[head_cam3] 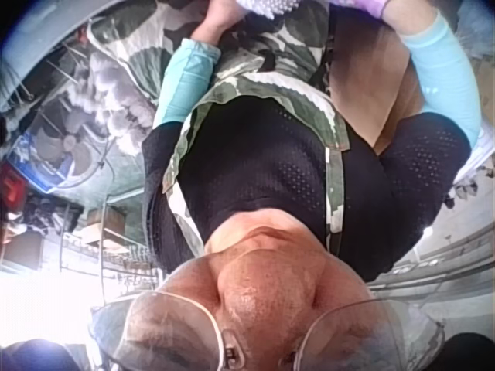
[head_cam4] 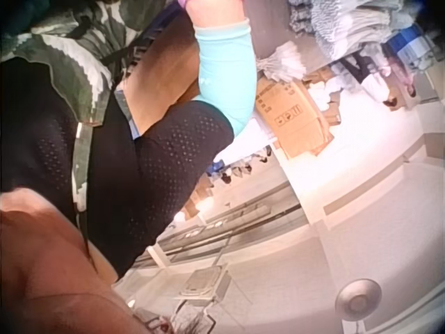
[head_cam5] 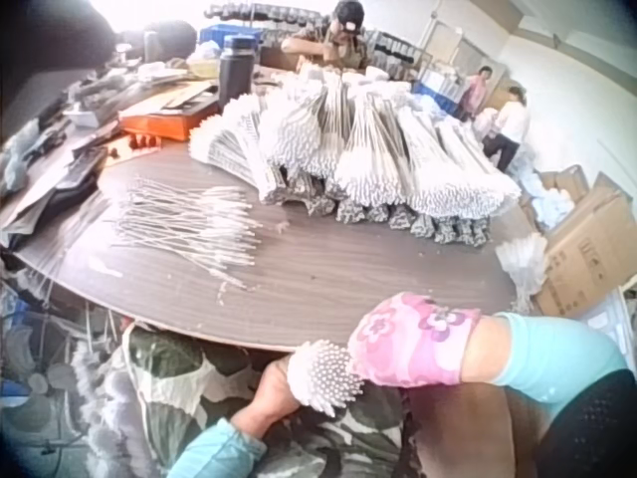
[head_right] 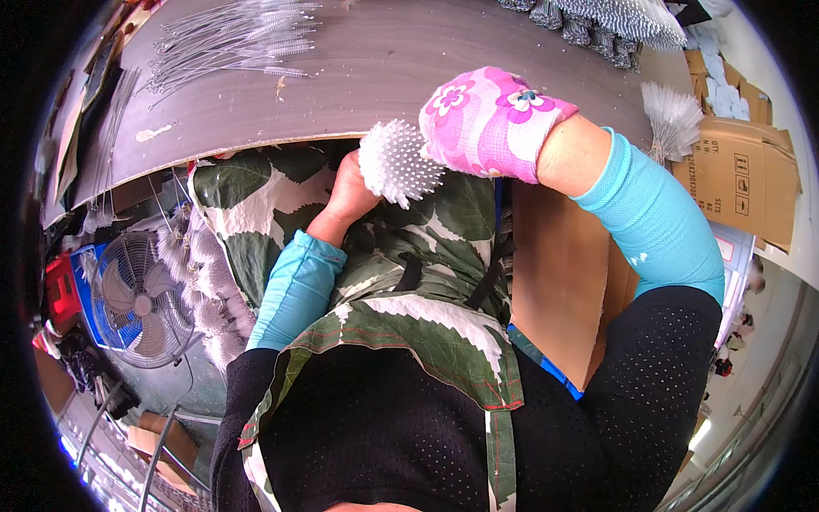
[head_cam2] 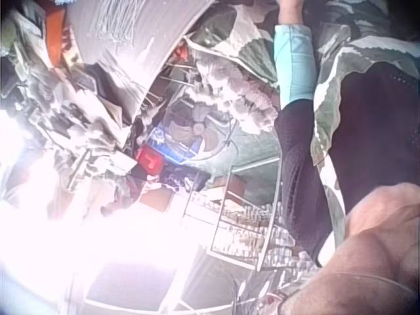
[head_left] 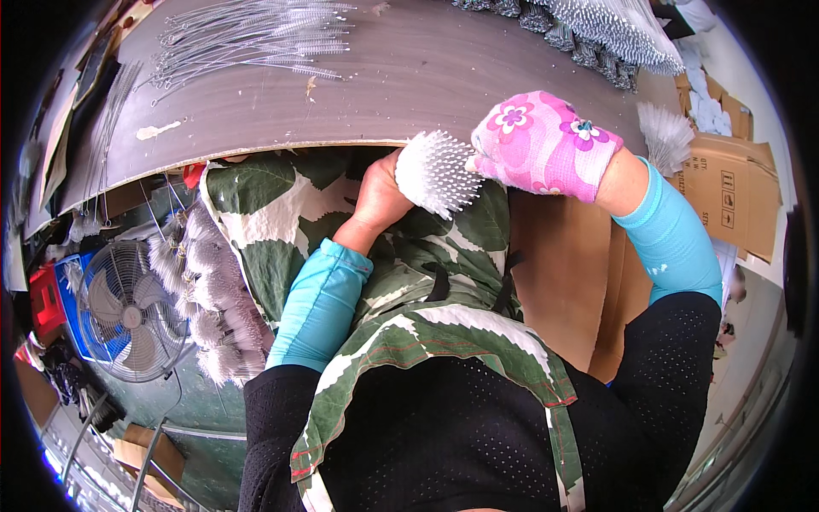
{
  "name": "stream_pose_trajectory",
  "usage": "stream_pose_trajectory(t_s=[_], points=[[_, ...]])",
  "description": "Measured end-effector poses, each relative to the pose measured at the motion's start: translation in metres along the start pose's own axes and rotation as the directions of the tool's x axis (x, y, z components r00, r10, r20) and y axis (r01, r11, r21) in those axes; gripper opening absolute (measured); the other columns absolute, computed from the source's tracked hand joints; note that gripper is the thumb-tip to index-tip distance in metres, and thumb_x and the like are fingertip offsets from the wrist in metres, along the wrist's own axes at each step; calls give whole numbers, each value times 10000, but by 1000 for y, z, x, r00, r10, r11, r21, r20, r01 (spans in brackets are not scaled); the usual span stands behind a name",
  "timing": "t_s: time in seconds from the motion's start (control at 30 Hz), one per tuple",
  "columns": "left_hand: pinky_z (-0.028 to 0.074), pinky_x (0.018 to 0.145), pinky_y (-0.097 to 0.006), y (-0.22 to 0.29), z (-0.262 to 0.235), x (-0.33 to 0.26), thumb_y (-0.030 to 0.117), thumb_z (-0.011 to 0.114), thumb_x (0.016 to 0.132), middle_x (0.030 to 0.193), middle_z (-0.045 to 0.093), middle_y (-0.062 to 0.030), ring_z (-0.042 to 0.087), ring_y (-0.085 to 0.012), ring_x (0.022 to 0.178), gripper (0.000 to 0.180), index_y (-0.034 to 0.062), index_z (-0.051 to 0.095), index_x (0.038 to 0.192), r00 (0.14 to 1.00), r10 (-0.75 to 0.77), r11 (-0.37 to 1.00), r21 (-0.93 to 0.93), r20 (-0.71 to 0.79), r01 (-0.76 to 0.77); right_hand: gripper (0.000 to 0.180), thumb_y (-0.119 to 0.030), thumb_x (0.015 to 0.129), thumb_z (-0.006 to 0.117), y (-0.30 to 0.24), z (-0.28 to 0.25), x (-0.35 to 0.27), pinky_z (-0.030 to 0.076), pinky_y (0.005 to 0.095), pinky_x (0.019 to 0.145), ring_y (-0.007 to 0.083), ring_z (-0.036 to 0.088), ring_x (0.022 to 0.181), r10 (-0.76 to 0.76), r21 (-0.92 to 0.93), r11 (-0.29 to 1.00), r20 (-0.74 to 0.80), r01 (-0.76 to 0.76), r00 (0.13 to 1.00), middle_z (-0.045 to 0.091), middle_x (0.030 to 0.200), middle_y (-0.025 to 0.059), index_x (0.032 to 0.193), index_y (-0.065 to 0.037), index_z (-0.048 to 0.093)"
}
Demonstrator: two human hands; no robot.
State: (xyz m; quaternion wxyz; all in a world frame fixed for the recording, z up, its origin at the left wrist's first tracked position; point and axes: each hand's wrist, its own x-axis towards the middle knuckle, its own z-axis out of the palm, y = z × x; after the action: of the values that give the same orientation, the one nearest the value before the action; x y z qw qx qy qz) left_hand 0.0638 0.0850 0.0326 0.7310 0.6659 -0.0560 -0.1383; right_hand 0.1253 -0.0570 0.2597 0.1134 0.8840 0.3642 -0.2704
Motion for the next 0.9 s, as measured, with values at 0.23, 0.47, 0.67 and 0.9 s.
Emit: stream_pose_trajectory(t_s=[0.23,0.47,0.67,0.9], points=[[483,812,-275,6,1,0,91,733,724,988,688,-52,616,-99,898,355,63,636,1065,1000,-9,1000,-20,-1,9,316,-315,883,515,0,4,2,456,426,693,322,590,747,44,55,997,32,-45,999,599,717,132,733,-50,599],[481,821,-273,2,2,0,81,735,726,1002,685,-48,614,-98,907,362,64,632,1073,1000,12,999,-45,3,-12,418,-401,874,528,12,4,0,447,365,671,265,560,635,144,462,855,223,-235,964,592,667,143,746,-20,643],[481,817,-272,0,2,1,77,733,728,989,685,-42,613,-97,902,350,61,632,1063,1000,22,998,-51,6,-22,441,-378,898,478,18,18,3,461,381,687,281,601,659,107,575,777,282,-257,953,607,668,160,798,26,624],[482,814,-273,1,1,0,85,731,731,984,686,-45,611,-96,895,342,66,632,1058,1000,22,1000,-16,-2,-23,444,-387,896,488,15,17,3,458,387,692,291,602,666,80,524,835,187,-168,979,613,686,172,793,22,627]])
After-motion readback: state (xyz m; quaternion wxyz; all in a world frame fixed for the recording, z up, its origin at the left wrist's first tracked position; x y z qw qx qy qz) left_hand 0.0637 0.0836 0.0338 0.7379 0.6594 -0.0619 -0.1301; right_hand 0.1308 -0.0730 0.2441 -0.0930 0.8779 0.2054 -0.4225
